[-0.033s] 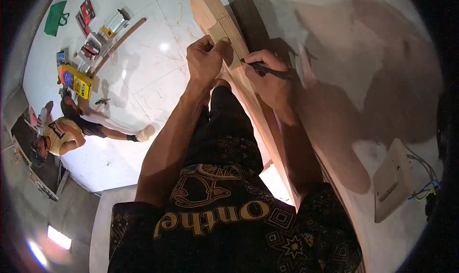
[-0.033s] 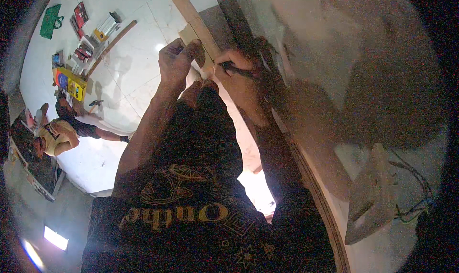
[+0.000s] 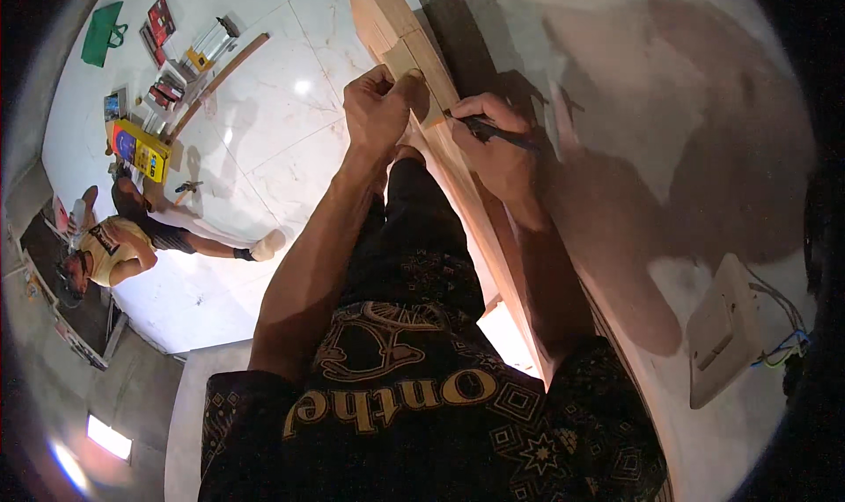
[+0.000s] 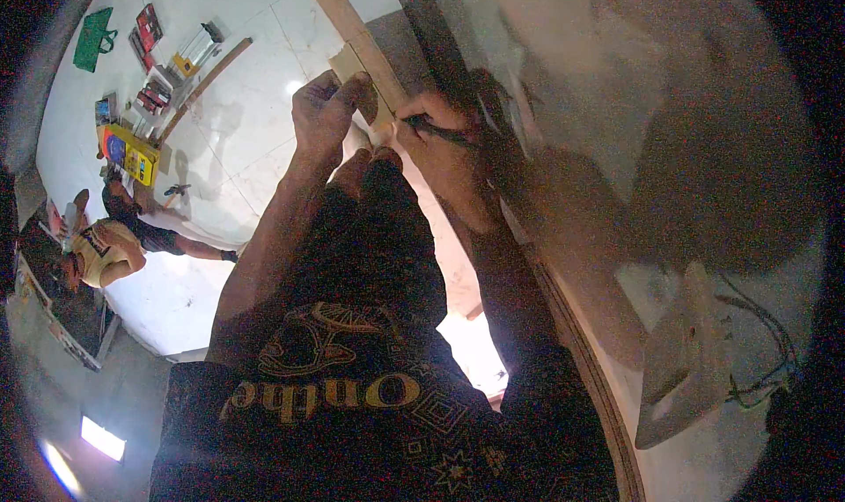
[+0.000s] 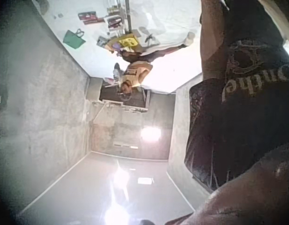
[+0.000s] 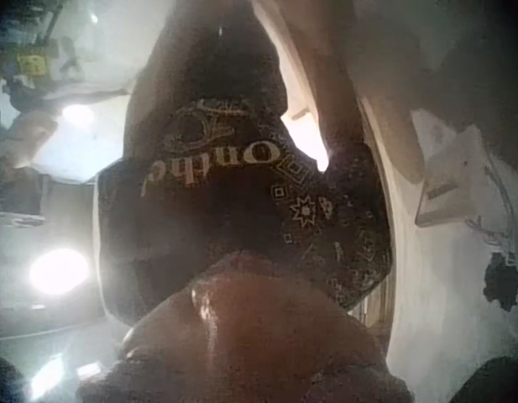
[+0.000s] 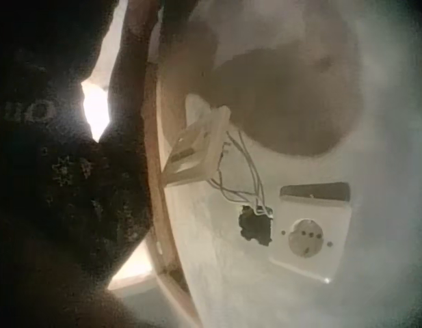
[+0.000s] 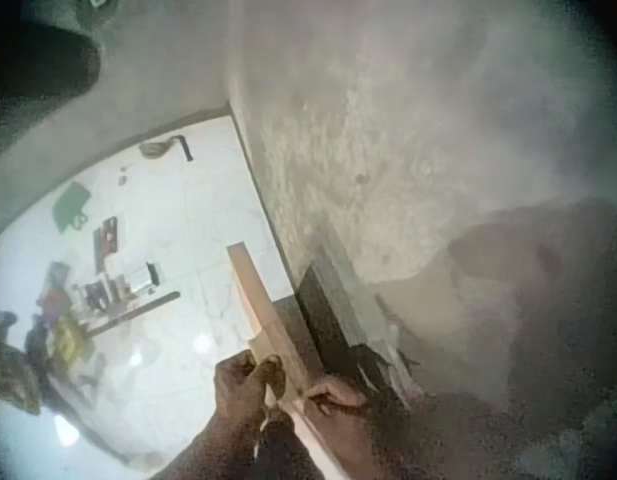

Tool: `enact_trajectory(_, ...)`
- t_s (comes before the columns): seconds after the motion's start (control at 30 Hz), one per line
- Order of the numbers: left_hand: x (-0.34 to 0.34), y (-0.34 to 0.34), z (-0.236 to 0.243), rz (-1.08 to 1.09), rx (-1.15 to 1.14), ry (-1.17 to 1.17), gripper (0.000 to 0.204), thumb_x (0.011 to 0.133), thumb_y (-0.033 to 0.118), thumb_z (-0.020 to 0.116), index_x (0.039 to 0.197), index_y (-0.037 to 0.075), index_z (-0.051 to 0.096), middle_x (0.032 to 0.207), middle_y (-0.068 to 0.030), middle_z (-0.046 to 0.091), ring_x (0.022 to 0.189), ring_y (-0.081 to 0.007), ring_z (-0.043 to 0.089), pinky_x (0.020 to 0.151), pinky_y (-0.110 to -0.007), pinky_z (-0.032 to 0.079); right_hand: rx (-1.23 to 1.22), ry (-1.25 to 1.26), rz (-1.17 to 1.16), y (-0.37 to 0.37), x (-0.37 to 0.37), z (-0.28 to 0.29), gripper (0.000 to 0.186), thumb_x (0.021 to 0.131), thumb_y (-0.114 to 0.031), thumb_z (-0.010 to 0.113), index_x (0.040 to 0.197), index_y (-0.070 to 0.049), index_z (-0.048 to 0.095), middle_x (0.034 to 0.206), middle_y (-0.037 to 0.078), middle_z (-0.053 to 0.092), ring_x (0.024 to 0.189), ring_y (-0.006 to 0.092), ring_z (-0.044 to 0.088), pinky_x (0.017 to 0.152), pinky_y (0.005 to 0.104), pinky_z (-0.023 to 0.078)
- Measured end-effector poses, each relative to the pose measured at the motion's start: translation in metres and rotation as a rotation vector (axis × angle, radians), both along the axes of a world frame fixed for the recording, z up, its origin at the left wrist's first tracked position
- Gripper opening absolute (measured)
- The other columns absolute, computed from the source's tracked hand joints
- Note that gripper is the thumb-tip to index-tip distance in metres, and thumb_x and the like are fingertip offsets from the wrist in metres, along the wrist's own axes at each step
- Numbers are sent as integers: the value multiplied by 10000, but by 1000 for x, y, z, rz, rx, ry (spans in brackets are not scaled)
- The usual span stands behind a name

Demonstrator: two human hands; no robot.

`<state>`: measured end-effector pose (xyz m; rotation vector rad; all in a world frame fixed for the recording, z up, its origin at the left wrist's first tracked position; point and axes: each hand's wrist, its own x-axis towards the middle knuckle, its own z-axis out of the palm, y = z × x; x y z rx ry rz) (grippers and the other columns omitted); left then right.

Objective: The person marks a wooden plank with a pen, sweeps sawdust from the floor using a brush, and positions a wooden door against a frame.

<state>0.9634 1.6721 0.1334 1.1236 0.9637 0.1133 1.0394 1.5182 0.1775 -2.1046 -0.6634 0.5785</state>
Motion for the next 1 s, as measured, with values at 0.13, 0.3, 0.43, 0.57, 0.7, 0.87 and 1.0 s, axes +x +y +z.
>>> enact_trajectory(0.13, -4, 7, 11, -39, 19, 77, 228, 905, 176, 678, 932, -50, 688, 819, -79, 680, 736, -129, 596, 704, -281, 476, 35, 20, -78, -9, 3, -6, 134, 810, -58, 714, 934, -55, 665, 854, 71, 689, 758, 163, 657, 711, 295, 521)
enact_trajectory(0.3, -73, 34, -19, 43, -45, 50, 203, 903, 162, 639, 958, -29, 683, 814, -57, 645, 733, -131, 579, 696, -278, 471, 30, 14, -185, -1, 11, -3, 142, 824, -131, 718, 946, -82, 663, 879, 72, 689, 790, 189, 662, 749, 309, 523)
enact_trajectory(0.43, -134, 47, -47, 160, 59, 287, 218, 865, 215, 686, 843, 0, 662, 729, -21, 607, 633, -100, 504, 577, -272, 402, 63, 145, -346, 13, 7, -12, 145, 832, -138, 722, 949, -73, 666, 897, 56, 691, 820, 162, 654, 764, 304, 518)
enact_trajectory(0.57, -205, 52, -70, 113, 77, 442, 239, 858, 238, 690, 835, 3, 653, 706, -8, 566, 625, -101, 483, 569, -279, 398, 164, 105, -393, 24, 5, -21, 148, 831, -142, 728, 942, -61, 674, 910, 45, 691, 830, 150, 650, 759, 302, 519)
enact_trajectory(0.7, -256, 39, -92, 21, 118, 501, 282, 932, 287, 597, 906, 17, 672, 708, -9, 579, 601, -107, 500, 551, -272, 411, 183, 58, -419, 28, 3, -38, 157, 820, -132, 738, 943, -55, 679, 915, 41, 695, 833, 146, 652, 758, 297, 521)
enact_trajectory(0.87, -259, 23, -96, 78, 25, 573, 197, 911, 191, 620, 878, 6, 679, 715, -24, 605, 595, -99, 512, 530, -267, 403, 174, 79, -444, 30, 1, -37, 159, 814, -115, 745, 950, -62, 682, 910, 34, 694, 832, 138, 652, 748, 282, 529)
enact_trajectory(1.0, -258, 22, -100, -13, 107, 548, 286, 834, 231, 674, 891, -48, 690, 748, -42, 624, 663, -117, 519, 585, -300, 424, 229, 127, -456, 35, -1, -32, 157, 814, -117, 744, 948, -64, 683, 897, 35, 694, 814, 145, 660, 738, 280, 533)
